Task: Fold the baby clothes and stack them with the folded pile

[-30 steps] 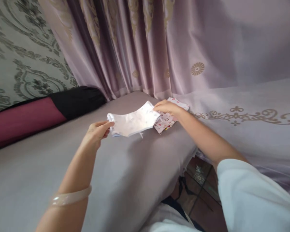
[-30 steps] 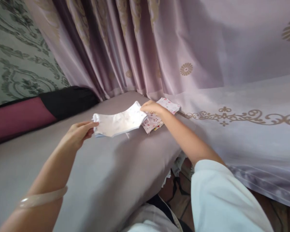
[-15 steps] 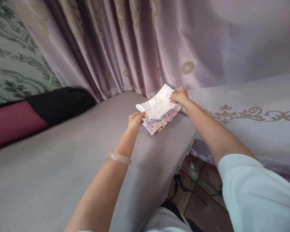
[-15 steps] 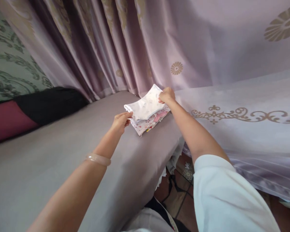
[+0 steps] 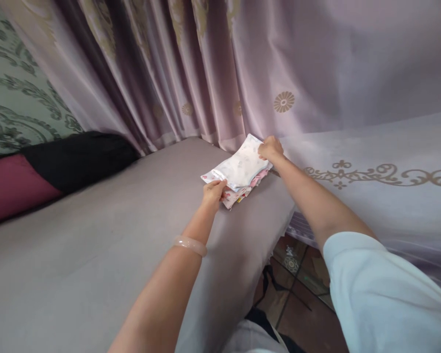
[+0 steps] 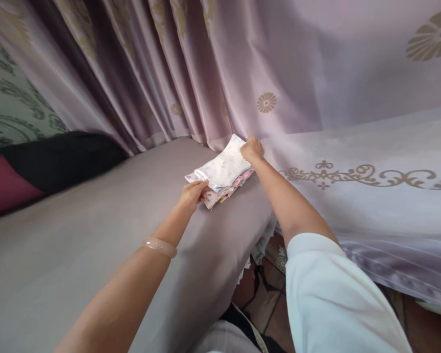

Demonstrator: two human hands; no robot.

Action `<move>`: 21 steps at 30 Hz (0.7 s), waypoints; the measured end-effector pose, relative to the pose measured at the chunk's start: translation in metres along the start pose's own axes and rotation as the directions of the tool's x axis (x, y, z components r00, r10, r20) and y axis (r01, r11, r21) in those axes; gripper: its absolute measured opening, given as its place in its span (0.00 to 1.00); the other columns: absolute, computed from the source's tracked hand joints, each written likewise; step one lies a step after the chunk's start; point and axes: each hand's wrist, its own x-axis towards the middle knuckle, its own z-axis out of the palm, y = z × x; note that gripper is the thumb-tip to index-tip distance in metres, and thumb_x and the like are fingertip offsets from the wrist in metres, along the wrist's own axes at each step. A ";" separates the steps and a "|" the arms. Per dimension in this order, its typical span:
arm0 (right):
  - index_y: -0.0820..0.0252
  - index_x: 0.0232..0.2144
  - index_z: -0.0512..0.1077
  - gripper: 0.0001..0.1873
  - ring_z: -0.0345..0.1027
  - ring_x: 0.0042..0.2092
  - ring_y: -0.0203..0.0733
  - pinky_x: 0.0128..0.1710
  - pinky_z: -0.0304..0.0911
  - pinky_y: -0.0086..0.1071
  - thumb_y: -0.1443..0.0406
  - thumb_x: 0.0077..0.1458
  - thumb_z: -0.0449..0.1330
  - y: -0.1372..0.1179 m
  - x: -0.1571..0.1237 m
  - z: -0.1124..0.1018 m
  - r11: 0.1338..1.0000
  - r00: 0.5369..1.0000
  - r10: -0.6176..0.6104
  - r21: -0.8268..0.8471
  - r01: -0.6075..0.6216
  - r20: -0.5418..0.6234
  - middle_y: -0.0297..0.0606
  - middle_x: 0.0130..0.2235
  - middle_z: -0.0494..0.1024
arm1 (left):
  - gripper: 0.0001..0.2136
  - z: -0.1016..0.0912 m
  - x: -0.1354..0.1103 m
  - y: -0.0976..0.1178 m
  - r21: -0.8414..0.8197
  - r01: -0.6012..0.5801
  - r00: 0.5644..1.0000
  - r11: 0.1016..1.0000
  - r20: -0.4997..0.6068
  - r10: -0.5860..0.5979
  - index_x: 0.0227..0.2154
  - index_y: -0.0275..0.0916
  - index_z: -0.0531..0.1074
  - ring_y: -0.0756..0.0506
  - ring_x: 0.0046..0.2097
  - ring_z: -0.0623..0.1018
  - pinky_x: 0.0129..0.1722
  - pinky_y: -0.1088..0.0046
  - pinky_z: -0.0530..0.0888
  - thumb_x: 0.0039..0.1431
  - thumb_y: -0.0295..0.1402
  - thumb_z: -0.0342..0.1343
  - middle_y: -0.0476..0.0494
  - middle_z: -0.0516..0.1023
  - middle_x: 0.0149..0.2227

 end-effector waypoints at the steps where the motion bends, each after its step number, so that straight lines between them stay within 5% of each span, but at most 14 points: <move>1: 0.70 0.39 0.77 0.15 0.75 0.42 0.52 0.43 0.67 0.41 0.65 0.61 0.53 0.001 -0.002 0.003 1.000 1.000 0.014 -0.020 -0.014 0.008 0.55 0.34 0.78 | 0.09 -0.001 -0.002 -0.001 0.003 0.012 1.000 1.000 0.007 -0.012 0.28 0.34 0.73 0.55 0.17 0.66 0.19 0.77 0.58 0.53 0.36 0.62 0.45 0.78 0.27; 4: 0.67 0.44 0.76 0.14 0.73 0.47 0.53 0.45 0.67 0.40 0.68 0.59 0.55 0.001 -0.012 0.012 0.995 0.999 0.026 -0.093 -0.024 0.025 0.55 0.41 0.78 | 0.09 -0.011 -0.009 -0.003 0.006 0.004 1.000 1.000 0.028 -0.005 0.33 0.34 0.73 0.55 0.19 0.69 0.20 0.77 0.62 0.54 0.36 0.62 0.42 0.80 0.31; 11: 0.63 0.58 0.66 0.23 0.68 0.54 0.54 0.54 0.60 0.43 0.66 0.62 0.50 0.001 -0.020 0.037 0.945 0.974 -0.214 -0.239 0.224 0.067 0.53 0.51 0.75 | 0.14 -0.067 -0.032 -0.012 0.144 -0.068 0.998 0.987 -0.003 0.069 0.36 0.34 0.73 0.53 0.23 0.72 0.25 0.77 0.66 0.51 0.39 0.61 0.41 0.80 0.32; 15: 0.63 0.57 0.67 0.23 0.60 0.61 0.53 0.61 0.51 0.47 0.62 0.65 0.45 0.010 -0.012 0.054 0.912 0.943 -0.312 -0.243 0.331 0.113 0.50 0.59 0.69 | 0.24 -0.115 -0.046 -0.022 0.249 -0.100 0.994 0.963 -0.009 0.106 0.39 0.35 0.72 0.51 0.25 0.73 0.26 0.75 0.67 0.44 0.48 0.63 0.42 0.80 0.31; 21: 0.62 0.56 0.67 0.26 0.55 0.63 0.51 0.62 0.48 0.52 0.62 0.67 0.36 0.022 -0.008 0.065 0.930 0.947 -0.269 -0.206 0.303 0.175 0.47 0.64 0.62 | 0.32 -0.206 -0.089 -0.034 0.394 -0.102 0.983 0.914 -0.102 0.154 0.44 0.35 0.71 0.47 0.30 0.76 0.29 0.73 0.71 0.42 0.56 0.60 0.40 0.81 0.33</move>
